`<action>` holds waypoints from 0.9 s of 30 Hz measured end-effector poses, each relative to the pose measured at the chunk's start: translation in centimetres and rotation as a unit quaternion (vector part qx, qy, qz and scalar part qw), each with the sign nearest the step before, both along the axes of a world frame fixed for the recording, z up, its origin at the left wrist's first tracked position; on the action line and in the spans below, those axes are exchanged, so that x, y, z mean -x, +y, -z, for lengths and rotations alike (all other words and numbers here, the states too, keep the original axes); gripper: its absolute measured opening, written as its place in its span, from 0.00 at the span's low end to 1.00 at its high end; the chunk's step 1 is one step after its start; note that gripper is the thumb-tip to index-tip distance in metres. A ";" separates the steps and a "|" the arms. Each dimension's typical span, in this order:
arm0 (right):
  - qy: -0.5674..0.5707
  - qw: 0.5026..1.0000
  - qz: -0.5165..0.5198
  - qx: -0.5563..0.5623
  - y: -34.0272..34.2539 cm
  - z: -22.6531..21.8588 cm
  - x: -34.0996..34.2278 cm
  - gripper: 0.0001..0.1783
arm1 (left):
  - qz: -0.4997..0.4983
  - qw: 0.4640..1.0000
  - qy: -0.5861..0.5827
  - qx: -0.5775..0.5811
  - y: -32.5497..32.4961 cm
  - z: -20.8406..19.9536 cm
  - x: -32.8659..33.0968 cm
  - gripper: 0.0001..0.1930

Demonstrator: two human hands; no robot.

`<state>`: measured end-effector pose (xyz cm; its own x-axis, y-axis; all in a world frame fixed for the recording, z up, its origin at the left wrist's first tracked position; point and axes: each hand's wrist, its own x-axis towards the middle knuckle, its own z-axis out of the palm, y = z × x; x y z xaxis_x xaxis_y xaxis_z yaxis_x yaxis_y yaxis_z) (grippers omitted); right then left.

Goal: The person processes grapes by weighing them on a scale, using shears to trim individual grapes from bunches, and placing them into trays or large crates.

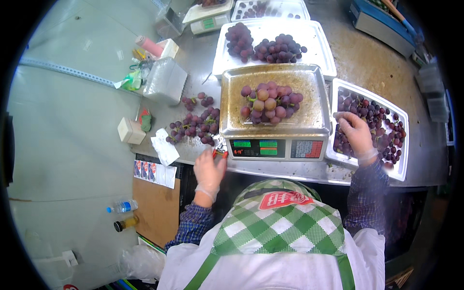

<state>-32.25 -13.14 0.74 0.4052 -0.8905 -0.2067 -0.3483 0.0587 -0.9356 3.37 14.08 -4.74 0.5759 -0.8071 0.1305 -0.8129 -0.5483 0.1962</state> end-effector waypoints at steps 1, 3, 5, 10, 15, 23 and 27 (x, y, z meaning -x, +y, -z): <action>-0.009 1.000 0.003 -0.010 -0.2 0.5 0.2 0.13 | 0.002 0.999 0.018 0.045 -0.4 -1.4 -0.1 0.25; 0.010 1.000 -0.011 -0.009 -0.5 0.1 -0.4 0.14 | 0.011 0.985 0.097 0.145 -2.1 -4.9 0.1 0.18; 0.021 0.999 -0.034 0.000 -0.5 -0.4 -1.7 0.14 | -0.006 0.950 0.232 0.210 -4.3 -6.4 0.2 0.13; 0.010 0.996 -0.085 0.024 -1.3 0.8 -3.5 0.13 | 0.041 0.957 0.217 0.188 -10.0 -6.2 1.0 0.12; -0.004 0.998 -0.064 -0.010 -0.7 0.6 -3.4 0.13 | 0.110 0.969 0.112 0.194 -12.6 -4.4 1.0 0.18; 0.032 0.996 -0.012 -0.088 -1.0 0.1 -2.5 0.13 | 0.136 0.955 0.148 0.220 -14.0 -3.5 0.5 0.17; 0.016 0.994 -0.010 -0.108 -1.3 -0.4 -4.8 0.14 | 0.133 0.946 0.181 0.233 -14.3 -3.0 -0.1 0.17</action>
<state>-27.49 -14.42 1.14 0.4120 -0.8162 -0.4050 -0.3816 0.2491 -0.8901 3.50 -0.21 -1.79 0.4352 -0.8331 0.3414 -0.7430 -0.1182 0.6588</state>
